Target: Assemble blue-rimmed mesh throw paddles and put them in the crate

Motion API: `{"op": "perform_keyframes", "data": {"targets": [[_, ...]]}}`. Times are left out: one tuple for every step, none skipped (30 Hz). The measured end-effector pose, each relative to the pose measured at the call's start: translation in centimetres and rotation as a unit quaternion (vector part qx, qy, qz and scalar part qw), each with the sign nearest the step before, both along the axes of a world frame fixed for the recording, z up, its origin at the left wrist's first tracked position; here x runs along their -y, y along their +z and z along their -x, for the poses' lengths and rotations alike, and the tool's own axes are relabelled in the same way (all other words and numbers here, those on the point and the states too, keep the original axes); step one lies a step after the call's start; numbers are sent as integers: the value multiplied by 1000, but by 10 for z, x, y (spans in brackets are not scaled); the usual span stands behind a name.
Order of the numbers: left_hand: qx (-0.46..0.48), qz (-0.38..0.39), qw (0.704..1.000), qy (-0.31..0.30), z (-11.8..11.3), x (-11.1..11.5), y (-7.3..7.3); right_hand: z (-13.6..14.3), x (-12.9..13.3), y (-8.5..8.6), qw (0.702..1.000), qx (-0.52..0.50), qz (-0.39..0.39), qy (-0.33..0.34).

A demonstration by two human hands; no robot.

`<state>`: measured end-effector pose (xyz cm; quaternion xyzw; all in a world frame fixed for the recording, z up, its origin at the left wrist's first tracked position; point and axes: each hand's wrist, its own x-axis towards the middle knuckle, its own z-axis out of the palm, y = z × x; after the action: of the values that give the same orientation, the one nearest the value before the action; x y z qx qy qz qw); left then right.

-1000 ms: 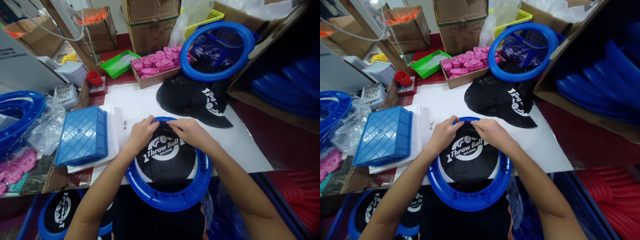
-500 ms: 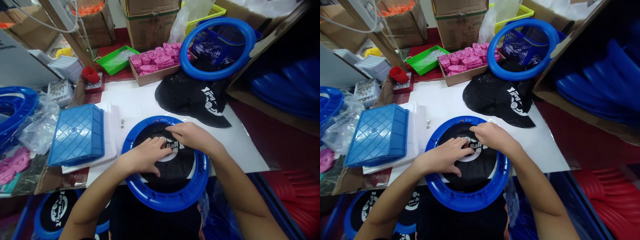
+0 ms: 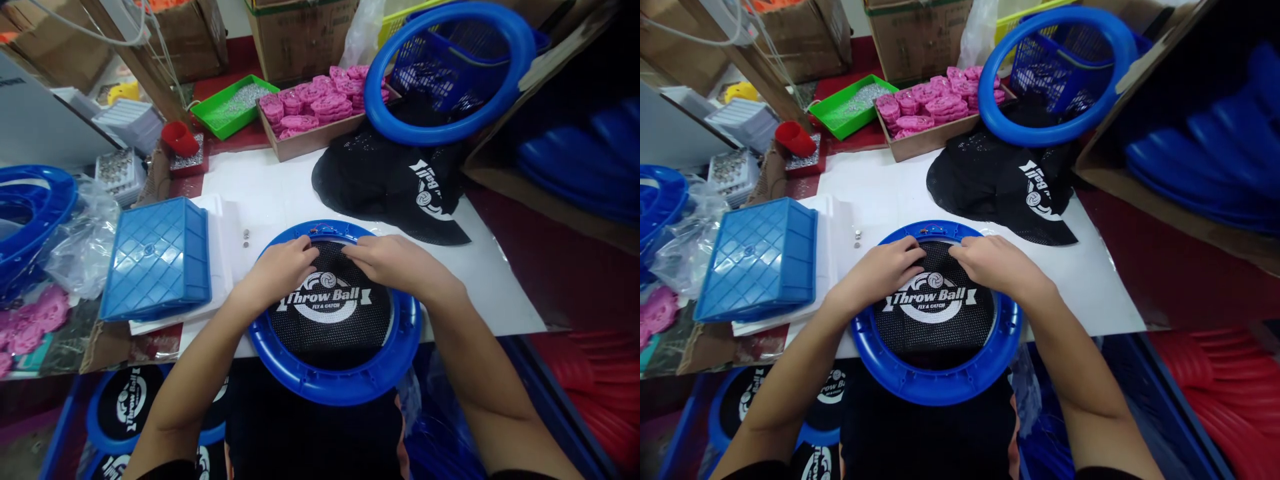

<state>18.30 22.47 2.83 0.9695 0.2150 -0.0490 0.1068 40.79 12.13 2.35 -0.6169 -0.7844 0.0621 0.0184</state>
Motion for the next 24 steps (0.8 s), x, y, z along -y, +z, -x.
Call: {"op": "perform_keyframes", "data": {"targets": [[-6, -5, 1000, 0, 0, 0, -1, -1, 0, 0, 1000, 18, -14, 5], [-8, -3, 1000, -2, 1, 0, -2, -1, 0, 0, 999, 32, -28, 10], [-8, 1, 1000, -2, 1, 1, -2, -2, 0, -1, 998, 41, -41, 16], [-8, 5, 1000, 1, 1, 2, -2, -2, 0, -1, 997, 44, -53, 22], [-7, 9, 1000, 6, 1, 4, -2, -2, -1, -2, 997, 43, -63, 27], [-8, 11, 1000, 13, 0, 5, -1, -1, -1, -3, 996, 40, -70, 32], [-11, 12, 1000, 19, -1, 6, -1, -1, -1, -4, 996, 36, -74, 37], [-15, 11, 1000, 24, -1, 7, -1, -1, -2, -5, 996, 32, -76, 42], [-19, 10, 999, 27, -2, 8, -1, 0, -3, -6, 996, 27, -76, 48], [-21, 7, 999, 30, -2, 9, -1, 0, -3, -7, 996, 21, -75, 52], [-21, 6, 999, 34, -2, 9, -1, 1, -4, -8, 995, 15, -75, 56], [-19, 4, 999, 38, -2, 9, -1, 1, -5, -9, 995, 9, -77, 58], [-17, 4, 999, 42, -1, 9, -1, 1, -6, -9, 995, 5, -81, 57], [-14, 5, 999, 44, 0, 8, -1, 1, -6, -9, 995, 3, -86, 56], [-11, 8, 999, 44, 1, 8, 0, 1, -7, -9, 994, 3, -90, 55], [-8, 11, 999, 42, 2, 8, 0, 1, -7, -9, 994, 3, -93, 54], [-6, 13, 999, 39, 3, 7, 1, 1, -8, -8, 994, 2, -96, 53], [-3, 13, 999, 37, 3, 7, 1, 0, -8, -8, 994, -1, -98, 51], [-1, 9, 999, 37, 3, 7, 2, 0, -8, -7, 994, -6, -100, 49], [1, 4, 999, 39, 2, 6, 2, -1, -9, -7, 993, -12, -104, 46], [1, -3, 999, 42, 1, 6, 2, -1, -9, -7, 993, -15, -110, 39], [-2, -11, 999, 45, -1, 6, 1, 0, -10, -8, 992, -16, -119, 31], [-7, -18, 999, 46, -2, 6, 0, 0, -10, -10, 991, -15, -128, 22], [-14, -26, 999, 46, -3, 6, -2, 1, -11, -12, 990, -12, -139, 13]]}}
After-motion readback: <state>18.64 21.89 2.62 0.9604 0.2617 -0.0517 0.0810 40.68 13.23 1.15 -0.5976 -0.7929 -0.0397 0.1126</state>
